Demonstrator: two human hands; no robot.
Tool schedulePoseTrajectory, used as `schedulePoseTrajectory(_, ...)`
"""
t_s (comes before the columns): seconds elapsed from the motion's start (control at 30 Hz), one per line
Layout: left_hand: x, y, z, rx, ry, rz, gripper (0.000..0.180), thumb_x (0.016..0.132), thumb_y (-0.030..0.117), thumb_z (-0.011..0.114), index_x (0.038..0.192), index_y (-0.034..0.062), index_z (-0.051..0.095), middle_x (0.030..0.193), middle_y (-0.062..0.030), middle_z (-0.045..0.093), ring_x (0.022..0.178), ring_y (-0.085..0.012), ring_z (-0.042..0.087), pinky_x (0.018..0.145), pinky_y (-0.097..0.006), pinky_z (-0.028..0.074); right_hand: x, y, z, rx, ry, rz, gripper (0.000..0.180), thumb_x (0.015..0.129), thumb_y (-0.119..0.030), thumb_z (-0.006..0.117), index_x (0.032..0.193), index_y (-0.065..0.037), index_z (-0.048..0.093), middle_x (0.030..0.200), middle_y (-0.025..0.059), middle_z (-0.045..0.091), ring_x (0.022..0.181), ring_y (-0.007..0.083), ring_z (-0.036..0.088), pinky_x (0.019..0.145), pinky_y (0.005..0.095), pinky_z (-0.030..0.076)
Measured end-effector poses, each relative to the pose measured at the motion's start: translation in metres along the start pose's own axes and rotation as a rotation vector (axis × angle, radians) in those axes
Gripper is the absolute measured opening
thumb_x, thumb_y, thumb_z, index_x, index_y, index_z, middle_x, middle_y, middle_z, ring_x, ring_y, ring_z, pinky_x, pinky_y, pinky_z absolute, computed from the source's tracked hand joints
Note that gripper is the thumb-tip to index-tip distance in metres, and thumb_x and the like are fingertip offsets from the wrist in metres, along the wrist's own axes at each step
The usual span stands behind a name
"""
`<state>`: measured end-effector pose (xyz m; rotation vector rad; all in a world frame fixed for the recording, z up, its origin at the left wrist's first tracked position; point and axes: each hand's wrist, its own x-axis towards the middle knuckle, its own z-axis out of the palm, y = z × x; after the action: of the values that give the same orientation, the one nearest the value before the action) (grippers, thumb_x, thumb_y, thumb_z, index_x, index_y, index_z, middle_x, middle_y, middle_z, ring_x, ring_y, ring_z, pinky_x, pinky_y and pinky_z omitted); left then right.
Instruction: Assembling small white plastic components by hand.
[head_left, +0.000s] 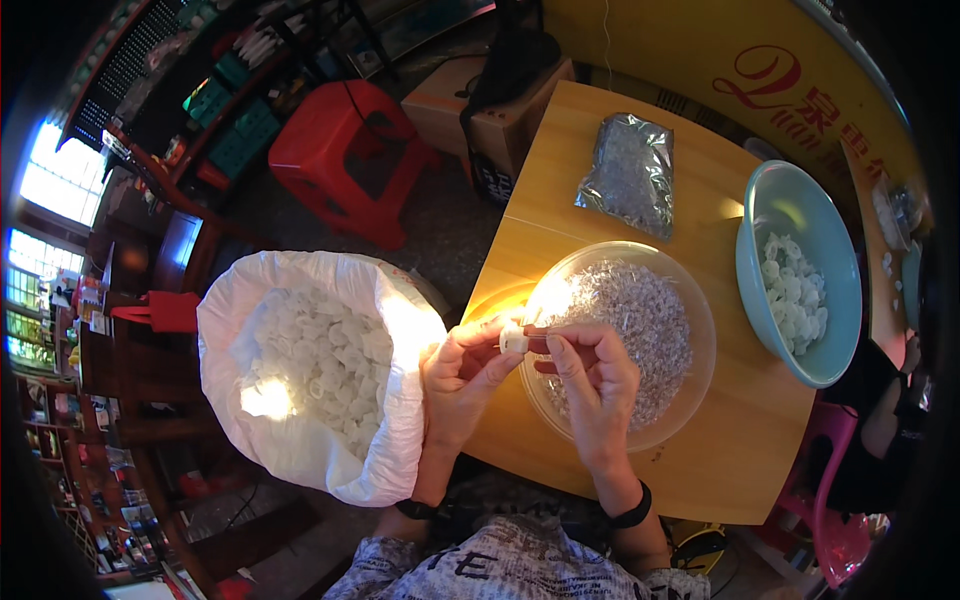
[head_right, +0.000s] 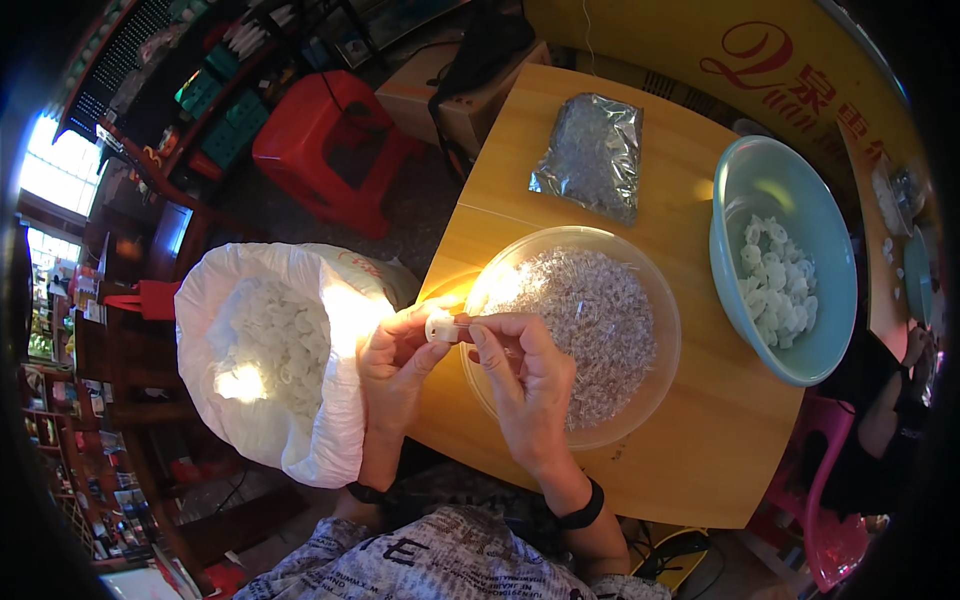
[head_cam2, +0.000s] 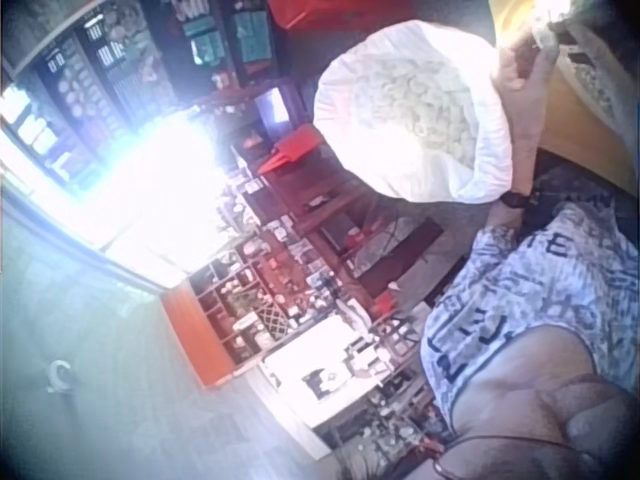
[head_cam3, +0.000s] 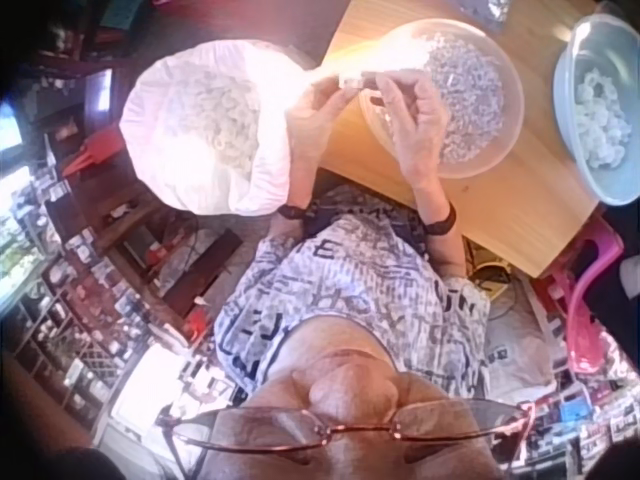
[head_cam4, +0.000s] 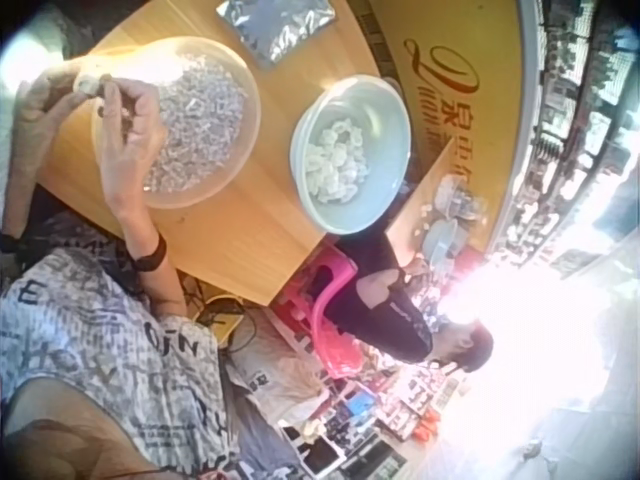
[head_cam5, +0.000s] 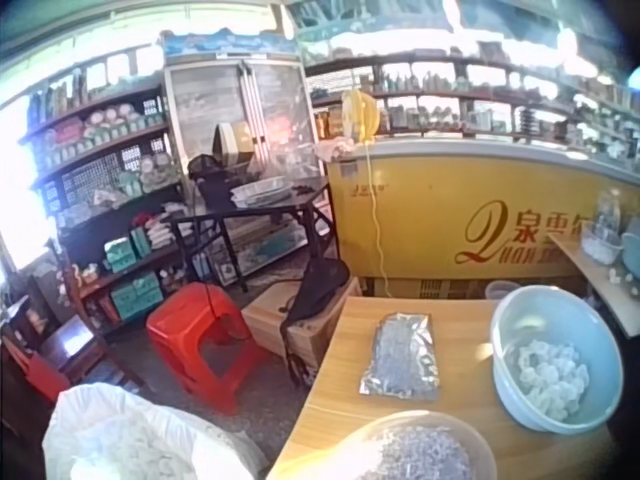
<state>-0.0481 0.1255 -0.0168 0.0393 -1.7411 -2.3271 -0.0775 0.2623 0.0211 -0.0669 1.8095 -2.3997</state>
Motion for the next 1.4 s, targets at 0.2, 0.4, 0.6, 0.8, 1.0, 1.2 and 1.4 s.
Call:
schedulePoseTrajectory(0.2,0.0,-0.003,-0.005,-0.051,0.037,-0.034,0.028,0.085,-0.001,0.061,0.112,0.0019,0.053,0.111,-0.0167,0.061,0.101,-0.0251,0.062,0.091,-0.037,0.05,-0.003,0.006,0.001,-0.087,-0.016,-0.078,0.01,0.089,-0.003,0.059,0.098,0.001,0.06,0.098,0.0102,0.066,0.086,0.0124,0.064,0.074,0.0246,0.054)
schedulePoseTrajectory(0.4,0.006,0.01,0.007,-0.099,0.115,-0.159,0.026,0.088,0.002,0.059,0.113,0.0014,0.052,0.109,-0.0147,0.061,0.101,-0.0246,0.062,0.091,-0.038,0.05,-0.005,0.015,0.009,-0.123,0.012,-0.177,0.01,0.087,-0.003,0.061,0.097,0.0,0.061,0.099,0.0096,0.066,0.087,0.013,0.064,0.073,0.0256,0.054)
schedulePoseTrajectory(0.6,0.002,0.007,0.004,-0.13,0.134,-0.168,0.026,0.088,0.003,0.059,0.114,0.0013,0.052,0.11,-0.0141,0.061,0.101,-0.0233,0.062,0.092,-0.038,0.049,-0.004,0.018,0.012,-0.103,0.032,-0.168,0.01,0.087,-0.003,0.061,0.097,-0.001,0.062,0.097,0.0072,0.066,0.087,0.0112,0.063,0.07,0.0239,0.053)
schedulePoseTrajectory(0.8,0.002,0.005,0.0,-0.132,0.123,-0.168,0.022,0.088,0.001,0.058,0.11,0.0043,0.053,0.108,-0.0146,0.062,0.102,-0.0252,0.062,0.092,-0.04,0.049,-0.004,0.019,0.014,-0.049,0.042,-0.153,0.011,0.087,-0.003,0.061,0.098,-0.001,0.062,0.096,0.0063,0.065,0.085,0.0101,0.062,0.067,0.0224,0.052)
schedulePoseTrajectory(1.0,0.001,0.002,-0.002,-0.142,0.117,-0.135,0.023,0.088,0.0,0.058,0.109,0.004,0.053,0.107,-0.0147,0.062,0.102,-0.026,0.062,0.092,-0.04,0.049,-0.003,0.02,0.013,-0.06,0.044,-0.145,0.01,0.088,-0.003,0.061,0.097,-0.001,0.062,0.096,0.0068,0.066,0.084,0.0102,0.063,0.066,0.022,0.052)
schedulePoseTrajectory(1.2,0.0,0.0,-0.007,-0.143,0.018,0.001,0.027,0.086,-0.004,0.059,0.111,0.0029,0.055,0.108,-0.0153,0.063,0.101,-0.0236,0.062,0.092,-0.037,0.048,-0.004,0.018,0.013,-0.049,0.048,-0.107,0.008,0.088,-0.004,0.06,0.096,0.0,0.061,0.096,0.0076,0.066,0.084,0.0102,0.063,0.066,0.0217,0.052)
schedulePoseTrajectory(1.4,0.003,-0.004,-0.01,-0.053,-0.012,0.082,0.032,0.083,-0.009,0.06,0.113,0.0021,0.056,0.112,-0.0155,0.061,0.103,-0.0229,0.061,0.091,-0.035,0.049,-0.003,0.018,0.012,0.05,0.039,-0.035,0.009,0.09,-0.007,0.058,0.097,0.0,0.059,0.098,0.0097,0.066,0.086,0.0132,0.064,0.067,0.0243,0.054)
